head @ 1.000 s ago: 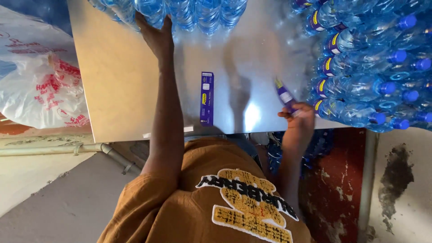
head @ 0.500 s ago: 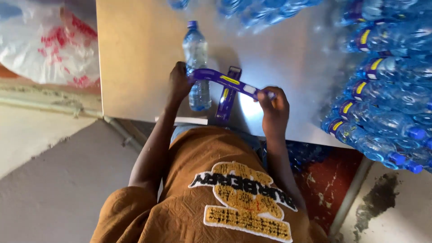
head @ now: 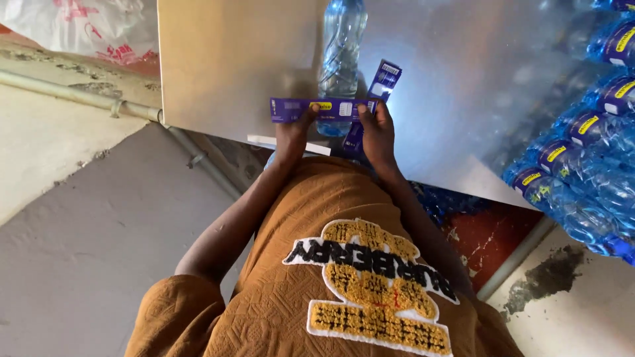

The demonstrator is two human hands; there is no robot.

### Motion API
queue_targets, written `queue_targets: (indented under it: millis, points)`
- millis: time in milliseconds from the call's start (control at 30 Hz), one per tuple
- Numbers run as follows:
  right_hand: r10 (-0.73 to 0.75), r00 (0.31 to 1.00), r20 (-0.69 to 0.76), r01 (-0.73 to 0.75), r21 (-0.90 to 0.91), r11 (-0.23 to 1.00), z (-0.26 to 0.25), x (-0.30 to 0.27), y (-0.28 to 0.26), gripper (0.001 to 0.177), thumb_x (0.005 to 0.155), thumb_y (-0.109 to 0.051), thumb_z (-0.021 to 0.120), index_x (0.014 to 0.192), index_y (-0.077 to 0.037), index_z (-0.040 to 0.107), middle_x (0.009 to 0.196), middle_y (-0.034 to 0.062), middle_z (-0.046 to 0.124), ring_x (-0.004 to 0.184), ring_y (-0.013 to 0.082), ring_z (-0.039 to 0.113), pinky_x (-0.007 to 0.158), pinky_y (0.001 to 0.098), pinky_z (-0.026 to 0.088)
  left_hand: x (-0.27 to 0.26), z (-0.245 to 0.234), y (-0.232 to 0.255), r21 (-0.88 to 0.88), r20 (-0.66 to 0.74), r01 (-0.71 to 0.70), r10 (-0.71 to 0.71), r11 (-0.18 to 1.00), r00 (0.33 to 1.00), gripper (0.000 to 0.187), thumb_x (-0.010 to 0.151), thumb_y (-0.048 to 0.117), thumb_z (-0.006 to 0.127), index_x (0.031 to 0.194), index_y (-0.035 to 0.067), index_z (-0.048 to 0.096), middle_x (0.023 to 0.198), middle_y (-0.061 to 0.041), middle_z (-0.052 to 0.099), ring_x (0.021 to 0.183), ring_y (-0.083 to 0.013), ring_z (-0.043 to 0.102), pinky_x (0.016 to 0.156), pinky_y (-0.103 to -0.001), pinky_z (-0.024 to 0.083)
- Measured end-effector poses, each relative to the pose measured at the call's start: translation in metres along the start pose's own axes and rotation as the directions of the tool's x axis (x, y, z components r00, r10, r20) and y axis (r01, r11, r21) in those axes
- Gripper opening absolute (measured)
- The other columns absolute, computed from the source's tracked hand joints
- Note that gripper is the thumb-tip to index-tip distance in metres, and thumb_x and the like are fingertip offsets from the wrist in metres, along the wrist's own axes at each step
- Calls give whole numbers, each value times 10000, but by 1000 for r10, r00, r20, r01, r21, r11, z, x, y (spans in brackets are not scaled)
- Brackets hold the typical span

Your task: Manually applying brand labels to filled and capped plastic water bottles by peeling the adhesive backing and wrapping the label around the bottle.

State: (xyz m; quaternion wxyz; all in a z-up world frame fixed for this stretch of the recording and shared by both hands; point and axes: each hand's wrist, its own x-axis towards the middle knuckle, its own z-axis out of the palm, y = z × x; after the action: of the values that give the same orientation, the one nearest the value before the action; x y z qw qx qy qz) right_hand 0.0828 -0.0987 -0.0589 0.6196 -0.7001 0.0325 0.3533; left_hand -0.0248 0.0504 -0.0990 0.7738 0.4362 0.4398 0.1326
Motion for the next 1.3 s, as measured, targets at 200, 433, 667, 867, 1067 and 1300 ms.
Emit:
queue_targets:
  millis: [200,433,667,867,1067,1300]
  points:
    - [15,993,-113,-21,-56,998,5,3,5,214,1185,-327,618,1151,-121,667,959,2,632,959,128,619,982,399,512,-2,16,30,-18,16,89,-89,996,996,346,921,139,986,1167,60,756,994,-69,756,906,-159,721,936,-405,604]
    - [58,990,-131,-59,-4,998,13,-7,-12,248,1159,-378,662,1081,-142,661,912,-26,596,916,111,595,937,385,498,4,1,7,23,4,126,-126,992,992,421,936,139,980,1239,50,701,1029,-78,700,962,-195,685,990,-451,568]
    - [125,980,-156,-126,-1,992,8,-1,-1,304,1133,-431,689,1108,-129,681,935,-24,607,943,115,609,959,382,504,1,5,10,34,-25,138,-137,990,990,512,921,186,1004,1305,54,691,1062,-94,708,1000,-221,678,1013,-485,571]
    - [142,978,-151,-147,-20,989,10,3,-7,298,1128,-431,691,1106,-134,682,927,-34,604,936,103,608,946,363,507,2,4,9,-4,-37,166,-166,986,985,568,915,212,1017,1332,36,674,1085,-150,718,1016,-285,706,1041,-539,564]
    - [70,984,-167,-80,-55,995,12,6,-3,310,1130,-434,688,1093,-126,692,929,-6,632,922,130,634,934,380,523,5,5,10,25,-56,201,-199,979,978,609,898,224,1033,1356,30,681,1139,-211,717,1095,-406,728,1102,-618,530]
    - [-9,985,-173,-6,-91,996,21,14,33,305,1135,-441,676,1087,-140,674,931,-1,624,922,149,630,911,394,504,6,5,-11,-18,-78,217,-218,976,973,596,944,286,991,1394,32,694,1195,-188,717,1140,-337,659,1100,-572,503]
